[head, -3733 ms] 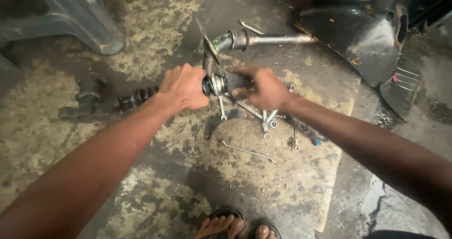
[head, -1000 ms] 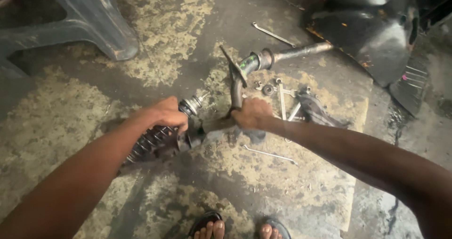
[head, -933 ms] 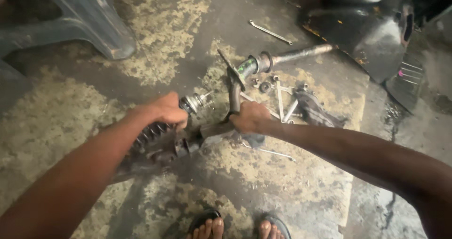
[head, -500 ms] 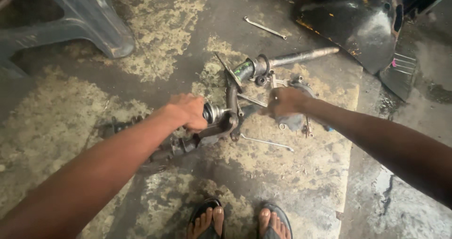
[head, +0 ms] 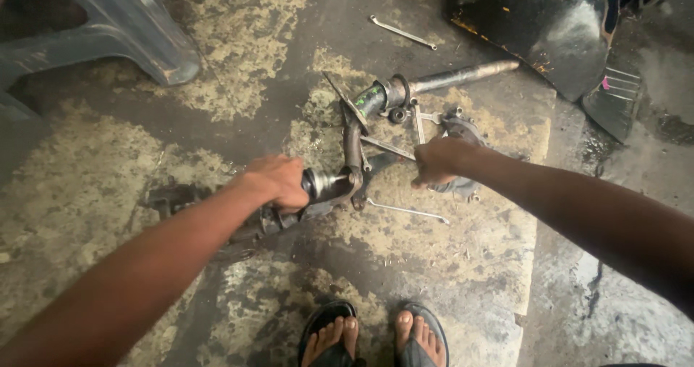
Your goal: The person wipes a motorcycle shock absorber with a cloth, rotating it to clean different sections. They then wipe a metal exhaust pipe and several wrenches on the floor, using the same cloth to remove grime from each item.
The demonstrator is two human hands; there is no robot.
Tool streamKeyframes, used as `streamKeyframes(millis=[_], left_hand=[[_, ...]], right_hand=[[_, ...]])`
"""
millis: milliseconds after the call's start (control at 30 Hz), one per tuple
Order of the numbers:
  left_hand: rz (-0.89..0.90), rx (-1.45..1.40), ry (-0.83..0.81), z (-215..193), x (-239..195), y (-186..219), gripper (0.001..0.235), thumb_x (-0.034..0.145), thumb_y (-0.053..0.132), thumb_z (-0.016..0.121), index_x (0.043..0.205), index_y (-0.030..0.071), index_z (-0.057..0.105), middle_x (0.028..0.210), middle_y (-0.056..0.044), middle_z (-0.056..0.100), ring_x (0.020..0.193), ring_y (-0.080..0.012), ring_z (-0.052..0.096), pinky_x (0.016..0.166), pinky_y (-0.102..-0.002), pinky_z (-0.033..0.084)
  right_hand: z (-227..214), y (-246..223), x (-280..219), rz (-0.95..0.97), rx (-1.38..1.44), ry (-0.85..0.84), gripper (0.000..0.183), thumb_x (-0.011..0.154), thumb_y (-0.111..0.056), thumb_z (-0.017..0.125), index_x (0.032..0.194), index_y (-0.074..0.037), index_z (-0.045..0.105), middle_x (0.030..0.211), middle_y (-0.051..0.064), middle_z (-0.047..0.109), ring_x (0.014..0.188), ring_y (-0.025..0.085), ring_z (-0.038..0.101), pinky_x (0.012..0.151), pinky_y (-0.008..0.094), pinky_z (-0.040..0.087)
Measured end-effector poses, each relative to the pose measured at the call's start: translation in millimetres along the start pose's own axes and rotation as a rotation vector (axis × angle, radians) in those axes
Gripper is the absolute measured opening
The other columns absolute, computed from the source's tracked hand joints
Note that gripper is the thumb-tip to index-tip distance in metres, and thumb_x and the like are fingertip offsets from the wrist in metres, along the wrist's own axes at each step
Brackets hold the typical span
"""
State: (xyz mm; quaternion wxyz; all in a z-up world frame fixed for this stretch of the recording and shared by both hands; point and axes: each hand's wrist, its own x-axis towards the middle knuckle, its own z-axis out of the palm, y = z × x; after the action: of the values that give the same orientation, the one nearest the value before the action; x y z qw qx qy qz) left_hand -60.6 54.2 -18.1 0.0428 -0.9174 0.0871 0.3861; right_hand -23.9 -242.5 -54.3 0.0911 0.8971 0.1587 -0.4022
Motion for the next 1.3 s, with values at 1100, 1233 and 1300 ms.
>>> streamKeyframes(millis=[1100, 1233, 1300], left_hand=[[0.331, -0.198, 0.102, -21, 38, 37, 0.099, 0.072, 0.028, 0.082, 0.15, 0.002, 0.026, 0.139, -0.027, 0.044, 0.123, -0.039, 0.057, 0.101, -0.049, 0.053], [0.429, -0.529, 0.344, -42, 44, 63, 0.093, 0.087, 0.038, 0.077, 0.154, 0.001, 0.023, 0.131, -0.027, 0.053, 0.112, -0.0366, 0.06, 0.095, -0.051, 0.052], [0.277, -0.664, 0.194, -45, 45, 81, 0.078, 0.091, 0.037, 0.065, 0.154, 0.005, 0.031, 0.116, -0.02, 0.068, 0.098, -0.031, 0.072, 0.087, -0.047, 0.06]], right_hand=[[-8, 20, 3, 0.051, 0.361, 0.228, 0.037, 0.102, -0.035, 0.06, 0.122, -0.005, 0.067, 0.108, 0.017, 0.074, 0.095, 0.026, 0.077, 0.079, 0.038, 0.07], [-38, 16, -9, 0.048, 1.161, 0.444, 0.033, 0.101, -0.028, 0.057, 0.119, -0.004, 0.071, 0.11, 0.016, 0.074, 0.096, 0.027, 0.075, 0.082, 0.043, 0.064], [-46, 0, -11, -0.008, 1.511, 0.356, 0.035, 0.103, -0.029, 0.048, 0.12, -0.004, 0.066, 0.108, 0.014, 0.074, 0.097, 0.025, 0.072, 0.083, 0.046, 0.065]])
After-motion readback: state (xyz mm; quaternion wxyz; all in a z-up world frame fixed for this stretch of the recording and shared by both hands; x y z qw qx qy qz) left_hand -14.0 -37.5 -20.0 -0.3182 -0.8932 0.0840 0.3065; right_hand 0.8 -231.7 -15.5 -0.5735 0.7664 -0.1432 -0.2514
